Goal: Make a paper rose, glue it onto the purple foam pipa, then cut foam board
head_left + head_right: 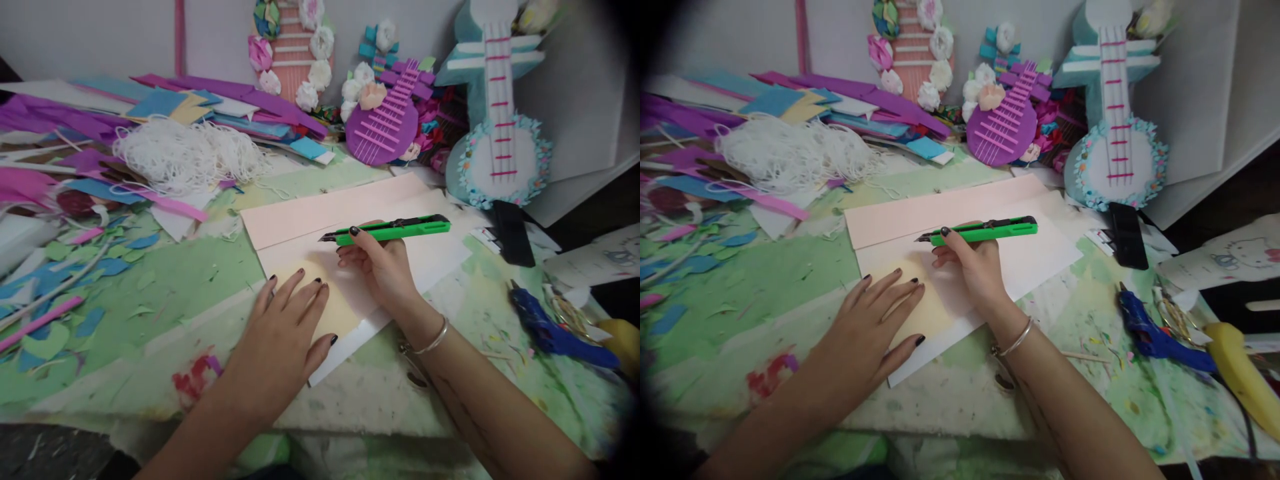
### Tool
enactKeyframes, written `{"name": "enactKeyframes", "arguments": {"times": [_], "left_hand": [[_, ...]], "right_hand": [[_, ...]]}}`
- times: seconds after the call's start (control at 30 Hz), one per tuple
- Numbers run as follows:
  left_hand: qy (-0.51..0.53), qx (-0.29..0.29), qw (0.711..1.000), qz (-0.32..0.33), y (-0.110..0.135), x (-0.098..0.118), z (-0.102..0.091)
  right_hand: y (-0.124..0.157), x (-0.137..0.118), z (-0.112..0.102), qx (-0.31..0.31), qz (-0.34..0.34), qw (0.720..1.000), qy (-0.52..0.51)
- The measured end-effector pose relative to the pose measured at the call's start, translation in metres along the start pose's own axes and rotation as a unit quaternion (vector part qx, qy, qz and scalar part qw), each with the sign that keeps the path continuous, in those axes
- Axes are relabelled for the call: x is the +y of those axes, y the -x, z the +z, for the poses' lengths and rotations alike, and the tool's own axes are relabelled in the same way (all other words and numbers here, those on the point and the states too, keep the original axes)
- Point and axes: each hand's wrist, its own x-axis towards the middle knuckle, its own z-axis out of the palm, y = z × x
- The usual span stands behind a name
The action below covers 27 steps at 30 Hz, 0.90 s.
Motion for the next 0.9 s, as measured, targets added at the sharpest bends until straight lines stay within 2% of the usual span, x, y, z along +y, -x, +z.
{"name": "enactKeyframes", "arguments": {"times": [0.13, 0.23, 0.37, 0.53, 0.77, 0.9], "left_hand": [[-0.009, -0.003, 1.000, -0.001, 0.000, 0.001, 0.000], [-0.011, 0.001, 1.000, 0.000, 0.001, 0.001, 0.001], [-0.012, 0.008, 1.000, 0.004, 0.001, 0.002, 0.002], [0.002, 0.002, 1.000, -0.002, 0.000, 0.003, -0.001], [0.025, -0.020, 0.999, -0.021, 0.000, 0.002, -0.005], [0.033, -0.051, 0.998, -0.032, -0.006, 0.001, -0.012]], "right_hand": [[0.001, -0.004, 0.000, -0.004, -0.029, 0.999, 0.026], [0.004, -0.005, -0.001, -0.020, -0.049, 0.993, 0.109], [0.008, -0.001, -0.003, -0.040, -0.081, 0.972, 0.217], [0.007, 0.000, -0.006, -0.060, -0.151, 0.944, 0.286], [0.007, -0.004, -0.003, -0.056, -0.140, 0.937, 0.314], [0.008, -0.004, -0.002, -0.056, -0.141, 0.932, 0.330]]}}
